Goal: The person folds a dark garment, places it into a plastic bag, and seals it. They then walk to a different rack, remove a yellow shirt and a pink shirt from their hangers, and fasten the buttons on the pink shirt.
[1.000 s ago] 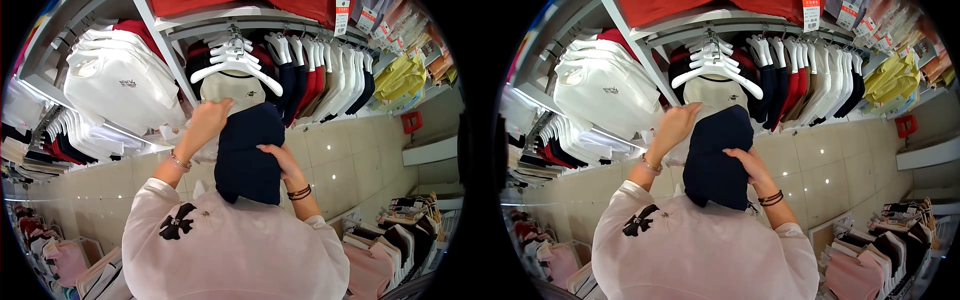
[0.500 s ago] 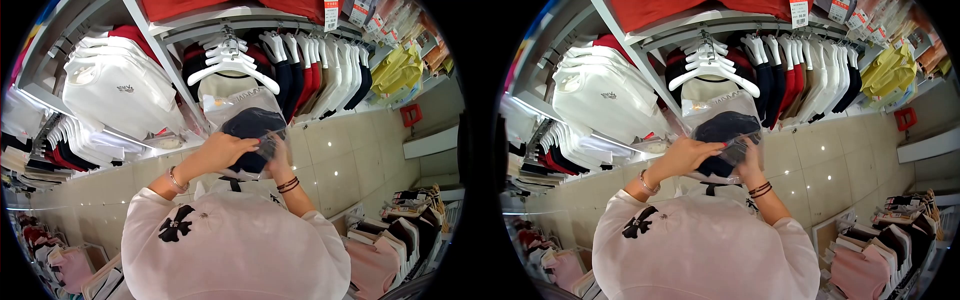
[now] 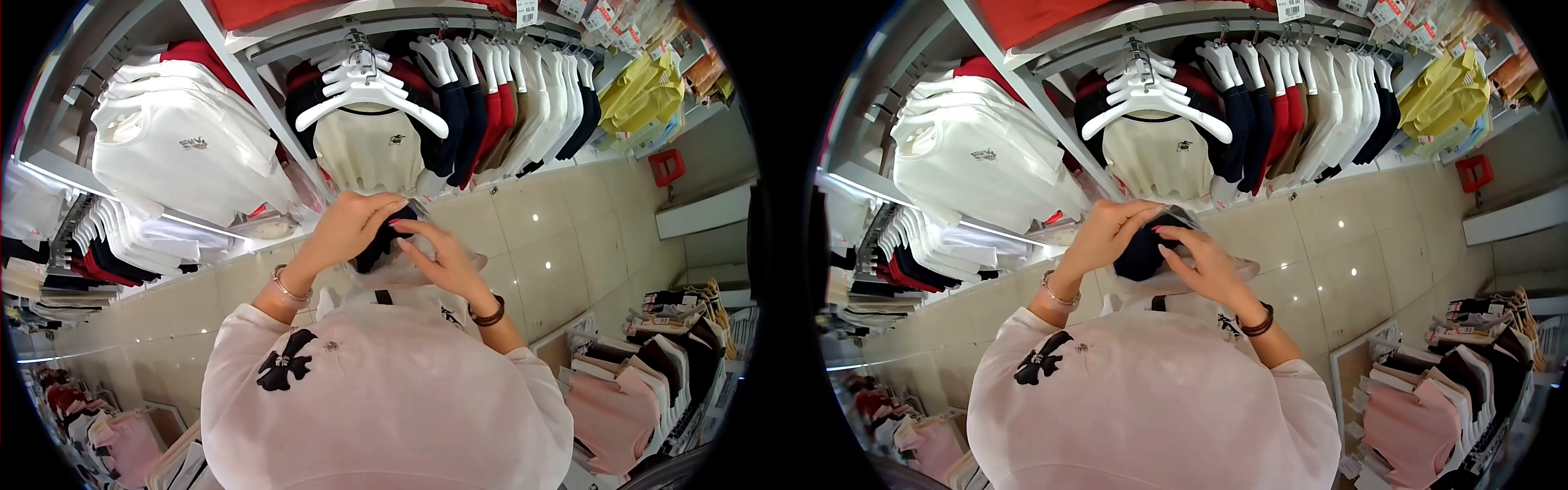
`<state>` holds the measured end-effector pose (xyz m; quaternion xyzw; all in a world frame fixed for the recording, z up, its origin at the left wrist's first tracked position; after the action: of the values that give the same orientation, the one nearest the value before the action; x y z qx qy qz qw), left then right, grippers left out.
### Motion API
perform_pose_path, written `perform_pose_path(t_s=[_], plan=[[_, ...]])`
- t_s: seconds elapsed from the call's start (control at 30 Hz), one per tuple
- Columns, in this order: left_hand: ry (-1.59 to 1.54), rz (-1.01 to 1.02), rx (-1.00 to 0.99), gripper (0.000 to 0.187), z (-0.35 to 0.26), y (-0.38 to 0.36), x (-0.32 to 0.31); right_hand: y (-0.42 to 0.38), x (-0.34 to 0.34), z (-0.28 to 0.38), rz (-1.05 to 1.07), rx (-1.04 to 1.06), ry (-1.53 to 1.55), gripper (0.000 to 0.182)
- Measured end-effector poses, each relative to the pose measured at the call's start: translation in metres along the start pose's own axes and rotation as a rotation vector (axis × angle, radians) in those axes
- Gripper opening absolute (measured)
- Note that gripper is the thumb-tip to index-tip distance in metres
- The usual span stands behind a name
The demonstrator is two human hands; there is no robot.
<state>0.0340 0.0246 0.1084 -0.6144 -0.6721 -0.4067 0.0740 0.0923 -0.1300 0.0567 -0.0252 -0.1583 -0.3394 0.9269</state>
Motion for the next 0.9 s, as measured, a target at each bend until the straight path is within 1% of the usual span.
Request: perform_pose_path(t_s=[0.07, 0.1, 0.13, 0.2, 0.23, 0.27, 0.33, 0.37, 0.47, 0.57, 0.67, 0.7, 0.8, 0.83, 0.9], plan=[[-0.047, 0.036, 0.053, 0.016, 0.003, -0.004, 0.004, -0.006, 0.016, 0.015, -0.231, 0.283, -0.348, 0.034], [-0.051, 0.058, 0.068, 0.016, 0.005, -0.005, 0.007, -0.011, 0.017, 0.009, -0.319, 0.212, -0.331, 0.043], [-0.052, 0.077, 0.083, 0.017, 0.008, -0.006, 0.009, -0.014, 0.019, 0.009, -0.413, 0.245, -0.373, 0.045], [-0.047, 0.112, 0.030, 0.016, 0.010, -0.007, 0.011, -0.015, 0.022, 0.014, -0.598, 0.316, -0.452, 0.049], [-0.054, 0.120, 0.012, 0.016, 0.009, -0.007, 0.011, -0.015, 0.021, 0.013, -0.681, 0.350, -0.570, 0.056], [-0.061, 0.128, -0.004, 0.016, 0.007, -0.007, 0.012, -0.013, 0.023, 0.015, -0.729, 0.328, -0.632, 0.057], [-0.080, 0.136, 0.021, 0.015, 0.005, -0.009, 0.017, -0.004, 0.035, 0.027, -0.824, 0.284, -0.758, 0.061], [-0.090, 0.140, 0.034, 0.015, 0.003, -0.009, 0.020, -0.001, 0.042, 0.033, -0.772, 0.250, -0.798, 0.046], [-0.110, 0.221, 0.120, 0.016, -0.002, -0.012, 0.033, 0.007, 0.053, -0.002, -0.258, 0.038, -0.330, 0.023], [0.013, 0.300, 0.059, 0.021, 0.007, -0.020, 0.038, 0.012, 0.043, 0.004, -0.344, 0.129, -0.408, 0.010], [0.085, 0.325, 0.145, 0.029, 0.024, -0.037, 0.048, 0.016, 0.040, 0.015, -0.324, 0.113, -0.450, 0.009], [0.244, 0.340, 0.206, 0.025, 0.030, -0.042, 0.054, 0.017, 0.038, 0.018, -0.315, 0.122, -0.461, 0.010], [0.441, 0.257, 0.223, 0.020, 0.054, -0.063, 0.066, 0.021, 0.034, 0.025, -0.299, 0.143, -0.474, 0.010], [0.503, 0.251, 0.286, 0.015, 0.063, -0.066, 0.068, 0.021, 0.033, 0.027, -0.297, 0.137, -0.461, 0.010], [0.413, 0.203, 0.373, 0.015, 0.080, -0.073, 0.062, 0.020, 0.034, 0.031, -0.304, 0.112, -0.444, 0.011]])
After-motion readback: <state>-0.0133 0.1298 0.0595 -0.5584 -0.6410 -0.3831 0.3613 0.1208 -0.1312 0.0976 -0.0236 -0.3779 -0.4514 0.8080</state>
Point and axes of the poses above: each hand's wrist, its own y-axis towards the middle knuckle, its own x-axis out of the back of the hand, z = x × y, the point moved 2 cm from there along y, towards the middle knuckle, and after that the axes turned 12 degrees about -x, right-handed, at the moved point
